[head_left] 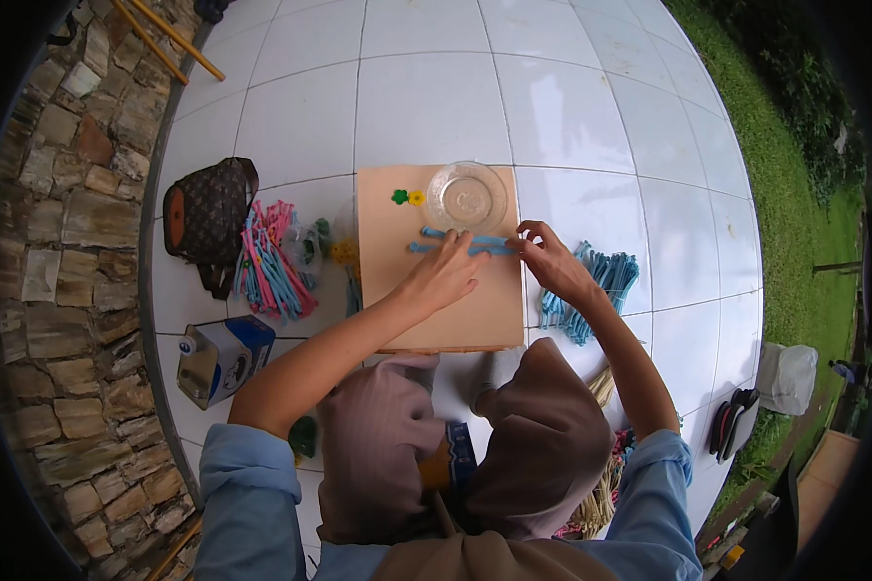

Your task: The person applies adhesive from a metal container onto several blue shoe straps using a tool, working on a cardboard surface while sitting on a tiled floor.

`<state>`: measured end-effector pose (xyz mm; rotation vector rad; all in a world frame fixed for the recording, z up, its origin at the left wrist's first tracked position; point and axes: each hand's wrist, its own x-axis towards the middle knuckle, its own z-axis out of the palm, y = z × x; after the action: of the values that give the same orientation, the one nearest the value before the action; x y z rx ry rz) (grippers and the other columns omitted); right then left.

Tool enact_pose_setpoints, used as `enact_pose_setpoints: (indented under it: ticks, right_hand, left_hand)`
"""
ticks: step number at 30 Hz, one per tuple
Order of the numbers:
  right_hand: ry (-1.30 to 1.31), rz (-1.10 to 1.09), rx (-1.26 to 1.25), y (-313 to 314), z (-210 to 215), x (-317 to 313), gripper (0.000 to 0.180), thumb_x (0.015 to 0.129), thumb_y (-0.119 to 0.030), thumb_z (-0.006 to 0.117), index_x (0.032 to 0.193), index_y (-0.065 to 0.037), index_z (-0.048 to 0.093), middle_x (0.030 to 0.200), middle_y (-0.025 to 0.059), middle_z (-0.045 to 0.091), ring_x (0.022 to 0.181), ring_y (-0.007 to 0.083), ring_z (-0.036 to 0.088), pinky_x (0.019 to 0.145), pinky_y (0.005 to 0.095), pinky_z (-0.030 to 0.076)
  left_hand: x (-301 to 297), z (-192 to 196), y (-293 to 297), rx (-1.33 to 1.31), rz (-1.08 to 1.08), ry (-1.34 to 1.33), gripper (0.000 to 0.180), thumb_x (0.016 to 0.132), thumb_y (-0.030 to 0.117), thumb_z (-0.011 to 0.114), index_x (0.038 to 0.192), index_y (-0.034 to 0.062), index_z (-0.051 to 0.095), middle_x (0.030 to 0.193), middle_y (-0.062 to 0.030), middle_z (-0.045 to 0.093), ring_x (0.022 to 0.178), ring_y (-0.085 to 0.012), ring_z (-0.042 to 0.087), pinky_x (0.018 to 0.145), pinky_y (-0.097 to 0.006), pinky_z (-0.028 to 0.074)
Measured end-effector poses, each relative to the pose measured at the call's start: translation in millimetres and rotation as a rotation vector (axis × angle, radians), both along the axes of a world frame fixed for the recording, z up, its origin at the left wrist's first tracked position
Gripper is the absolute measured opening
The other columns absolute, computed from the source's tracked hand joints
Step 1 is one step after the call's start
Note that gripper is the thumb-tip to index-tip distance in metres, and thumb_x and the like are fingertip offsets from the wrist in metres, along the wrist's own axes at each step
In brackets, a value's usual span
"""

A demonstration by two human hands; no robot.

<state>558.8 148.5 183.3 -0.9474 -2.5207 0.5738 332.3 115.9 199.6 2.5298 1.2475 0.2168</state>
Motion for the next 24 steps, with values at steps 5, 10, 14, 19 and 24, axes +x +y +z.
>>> enact_pose_setpoints:
  ticks: [5, 10, 14, 19, 24]
  right_hand:
    - [-0.018, -0.038, 0.078, -3, -4, -3, 0.031, 0.079, 0.004, 0.053, 0.108, -0.001, 0.043, 0.098, 0.0102, 0.055, 0.091, 0.0287, 0.053, 0.072, 0.0369, 0.049]
    - [0.123, -0.139, -0.014, -35, 14, 10, 0.027, 0.081, 0.004, 0.054, 0.103, 0.004, 0.039, 0.101, 0.0158, 0.055, 0.083, 0.0317, 0.057, 0.071, 0.0374, 0.049]
    - [0.278, -0.285, -0.208, -67, 88, 20, 0.043, 0.081, 0.004, 0.058, 0.116, 0.000, 0.033, 0.095, 0.0136, 0.058, 0.078, 0.0248, 0.061, 0.068, 0.0332, 0.051]
    - [0.400, -0.383, -0.215, -92, 220, 10, 0.056, 0.078, 0.003, 0.063, 0.124, -0.005, 0.033, 0.082, 0.0068, 0.062, 0.071, 0.0147, 0.059, 0.061, 0.0267, 0.048]
    - [0.524, -0.379, -0.054, -109, 268, 0, 0.066, 0.075, 0.001, 0.068, 0.128, -0.008, 0.031, 0.077, 0.0032, 0.063, 0.070, 0.0125, 0.059, 0.063, 0.0266, 0.045]
  left_hand:
    - [-1, -4, -7, 0.036, 0.044, -0.070, 0.035, 0.073, 0.016, 0.067, 0.107, 0.0094, 0.057, 0.100, -0.0154, 0.046, 0.099, -0.0300, 0.049, 0.075, -0.038, 0.051]
    - [-13, 30, -26, 0.116, 0.107, -0.172, 0.015, 0.076, 0.012, 0.064, 0.084, 0.0050, 0.054, 0.089, -0.0088, 0.051, 0.087, -0.0234, 0.054, 0.069, -0.036, 0.050]
    - [-33, 99, -43, 0.277, 0.109, -0.388, 0.011, 0.076, 0.008, 0.064, 0.079, 0.0050, 0.054, 0.079, -0.0058, 0.051, 0.072, -0.0215, 0.054, 0.062, -0.033, 0.048]
    - [-34, 172, -56, 0.641, 0.136, -0.595, 0.012, 0.072, 0.004, 0.066, 0.076, 0.0051, 0.055, 0.075, -0.0063, 0.049, 0.068, -0.0220, 0.049, 0.061, -0.032, 0.042]
    - [14, 222, -68, 0.780, -0.097, -0.639, 0.035, 0.074, 0.010, 0.068, 0.107, 0.0109, 0.055, 0.104, -0.0053, 0.050, 0.102, -0.0228, 0.049, 0.092, -0.042, 0.037]
